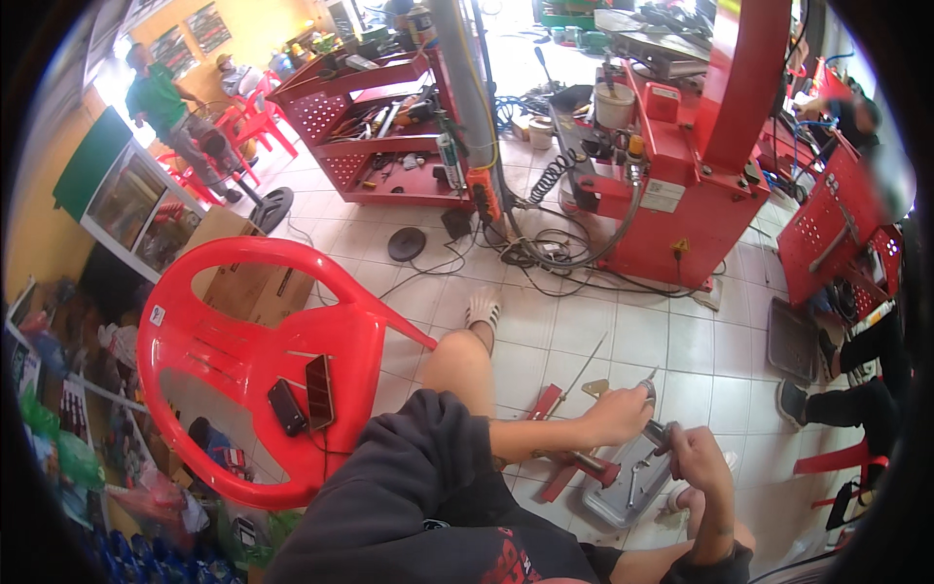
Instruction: The person sits on a low chair in a workshop and assembles a mechanical component using a wrench. They tighten a bolt on a metal bracket, attach a hose, and manipulate the parts to fit them together.
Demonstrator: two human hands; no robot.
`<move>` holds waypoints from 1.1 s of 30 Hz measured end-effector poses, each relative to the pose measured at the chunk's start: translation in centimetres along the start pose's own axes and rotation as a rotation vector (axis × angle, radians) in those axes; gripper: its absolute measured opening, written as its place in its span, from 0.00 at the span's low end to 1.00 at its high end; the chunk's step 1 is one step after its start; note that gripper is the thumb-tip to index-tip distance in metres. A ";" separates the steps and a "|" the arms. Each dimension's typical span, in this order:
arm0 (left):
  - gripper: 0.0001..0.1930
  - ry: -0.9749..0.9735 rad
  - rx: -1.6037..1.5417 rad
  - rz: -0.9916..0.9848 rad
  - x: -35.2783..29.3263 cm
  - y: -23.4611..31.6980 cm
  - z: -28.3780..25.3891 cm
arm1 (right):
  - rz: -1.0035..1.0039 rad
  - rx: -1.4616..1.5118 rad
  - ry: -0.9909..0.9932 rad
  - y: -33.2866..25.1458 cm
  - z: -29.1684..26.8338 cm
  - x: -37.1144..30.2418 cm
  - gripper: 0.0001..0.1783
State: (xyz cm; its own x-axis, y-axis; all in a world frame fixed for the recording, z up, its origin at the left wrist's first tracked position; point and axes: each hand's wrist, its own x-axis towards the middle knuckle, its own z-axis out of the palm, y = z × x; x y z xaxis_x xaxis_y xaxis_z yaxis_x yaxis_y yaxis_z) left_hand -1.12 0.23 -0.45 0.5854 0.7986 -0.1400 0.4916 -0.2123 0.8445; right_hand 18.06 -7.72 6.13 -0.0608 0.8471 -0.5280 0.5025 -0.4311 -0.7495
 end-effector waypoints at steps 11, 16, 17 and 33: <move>0.15 -0.063 0.038 -0.037 1.2 -1.4 1.1 | -0.351 -0.173 0.434 -0.9 1.8 0.4 0.14; 0.18 -0.023 0.028 -0.091 1.0 -0.1 -0.5 | -0.180 -0.087 0.371 -0.2 1.3 1.3 0.20; 0.18 -0.040 0.009 -0.087 1.2 0.4 -0.7 | -0.215 -0.172 0.364 0.1 1.0 1.3 0.22; 0.12 -0.012 0.093 -0.027 1.1 0.7 0.2 | -0.306 -0.343 0.588 0.1 0.2 0.5 0.30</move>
State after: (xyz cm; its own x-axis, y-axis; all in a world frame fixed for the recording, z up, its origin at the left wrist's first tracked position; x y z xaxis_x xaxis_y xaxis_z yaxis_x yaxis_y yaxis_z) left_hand 0.03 0.86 -0.10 0.5784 0.7981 -0.1686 0.5650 -0.2429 0.7885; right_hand 17.90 -7.38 5.75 0.1815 0.9817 0.0568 0.7837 -0.1095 -0.6114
